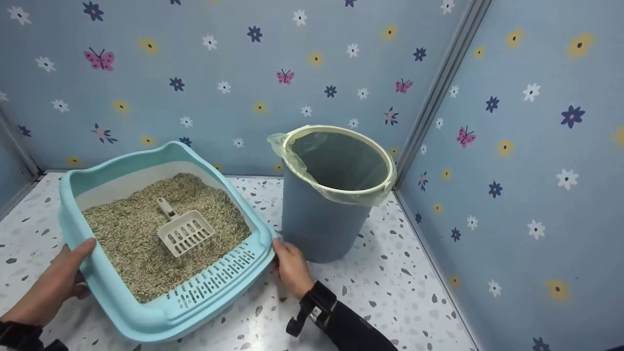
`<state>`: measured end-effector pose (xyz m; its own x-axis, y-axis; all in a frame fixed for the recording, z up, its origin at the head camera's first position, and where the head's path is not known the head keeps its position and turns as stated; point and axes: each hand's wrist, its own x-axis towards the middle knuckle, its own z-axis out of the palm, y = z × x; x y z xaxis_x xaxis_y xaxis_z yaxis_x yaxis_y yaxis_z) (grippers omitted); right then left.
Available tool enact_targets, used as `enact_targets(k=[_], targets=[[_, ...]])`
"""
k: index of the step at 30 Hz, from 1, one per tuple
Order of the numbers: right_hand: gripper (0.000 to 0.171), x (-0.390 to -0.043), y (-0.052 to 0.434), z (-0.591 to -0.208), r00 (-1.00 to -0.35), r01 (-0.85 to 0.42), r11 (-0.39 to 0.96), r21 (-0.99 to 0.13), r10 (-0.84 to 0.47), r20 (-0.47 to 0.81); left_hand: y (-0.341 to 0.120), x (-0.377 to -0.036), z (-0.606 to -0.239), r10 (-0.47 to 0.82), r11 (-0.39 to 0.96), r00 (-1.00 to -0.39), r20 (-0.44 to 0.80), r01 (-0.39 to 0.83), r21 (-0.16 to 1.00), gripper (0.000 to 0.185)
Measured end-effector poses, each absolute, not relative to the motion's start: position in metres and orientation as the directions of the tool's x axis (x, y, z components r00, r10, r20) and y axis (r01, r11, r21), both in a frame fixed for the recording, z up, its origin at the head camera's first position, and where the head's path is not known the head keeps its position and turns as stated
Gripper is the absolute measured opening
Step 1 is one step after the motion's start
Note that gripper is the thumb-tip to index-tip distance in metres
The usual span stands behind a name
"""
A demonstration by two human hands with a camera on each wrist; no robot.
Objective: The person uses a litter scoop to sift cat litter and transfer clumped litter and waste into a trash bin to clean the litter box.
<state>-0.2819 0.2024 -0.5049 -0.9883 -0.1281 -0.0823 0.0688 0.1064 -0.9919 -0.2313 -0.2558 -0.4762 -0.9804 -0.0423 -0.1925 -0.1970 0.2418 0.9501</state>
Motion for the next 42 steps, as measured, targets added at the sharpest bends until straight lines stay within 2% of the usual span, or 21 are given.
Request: enact_targets(k=[5, 8, 10, 15, 20, 25, 33, 38, 42], targets=[[0.045, -0.302, 0.203, -0.501, -0.991, 0.069, 0.215, -0.974, -0.101, -0.093, -0.245, -0.224, -0.478, -0.027, 0.220, -0.988, -0.149, -0.151, 0.964, 0.065], [0.044, -0.301, 0.202, -0.501, -0.990, 0.061, 0.211, -0.976, -0.113, -0.087, -0.248, -0.227, -0.480, -0.036, 0.220, -0.991, -0.130, -0.135, 0.966, 0.060], [0.043, -0.295, 0.201, -0.503, -0.990, 0.046, 0.199, -0.979, -0.120, -0.071, -0.253, -0.230, -0.481, -0.034, 0.225, -0.992, -0.123, -0.127, 0.966, 0.064], [0.041, -0.269, 0.197, -0.509, -0.988, 0.024, 0.138, -0.990, -0.146, -0.044, -0.269, -0.247, -0.483, 0.030, 0.224, -0.994, -0.107, -0.098, 0.970, 0.088], [0.037, -0.249, 0.200, -0.507, -0.979, 0.023, 0.108, -0.994, -0.197, -0.044, -0.280, -0.264, -0.484, 0.114, 0.238, -0.990, -0.085, -0.056, 0.970, 0.089], [0.041, -0.265, 0.203, -0.503, -0.977, 0.023, 0.136, -0.990, -0.207, -0.051, -0.277, -0.261, -0.486, 0.135, 0.281, -0.984, -0.116, -0.074, 0.957, 0.096], [0.052, -0.304, 0.193, -0.505, -0.988, 0.016, 0.213, -0.977, -0.148, -0.049, -0.267, -0.243, -0.489, 0.092, 0.282, -0.990, -0.111, -0.081, 0.956, 0.093], [0.053, -0.301, 0.192, -0.507, -0.989, -0.007, 0.232, -0.973, -0.147, -0.028, -0.270, -0.250, -0.488, 0.083, 0.231, -0.992, -0.089, -0.068, 0.971, 0.091], [0.051, -0.284, 0.191, -0.510, -0.990, -0.028, 0.212, -0.977, -0.144, -0.003, -0.276, -0.260, -0.489, 0.135, 0.171, -0.988, -0.079, -0.056, 0.984, 0.090]])
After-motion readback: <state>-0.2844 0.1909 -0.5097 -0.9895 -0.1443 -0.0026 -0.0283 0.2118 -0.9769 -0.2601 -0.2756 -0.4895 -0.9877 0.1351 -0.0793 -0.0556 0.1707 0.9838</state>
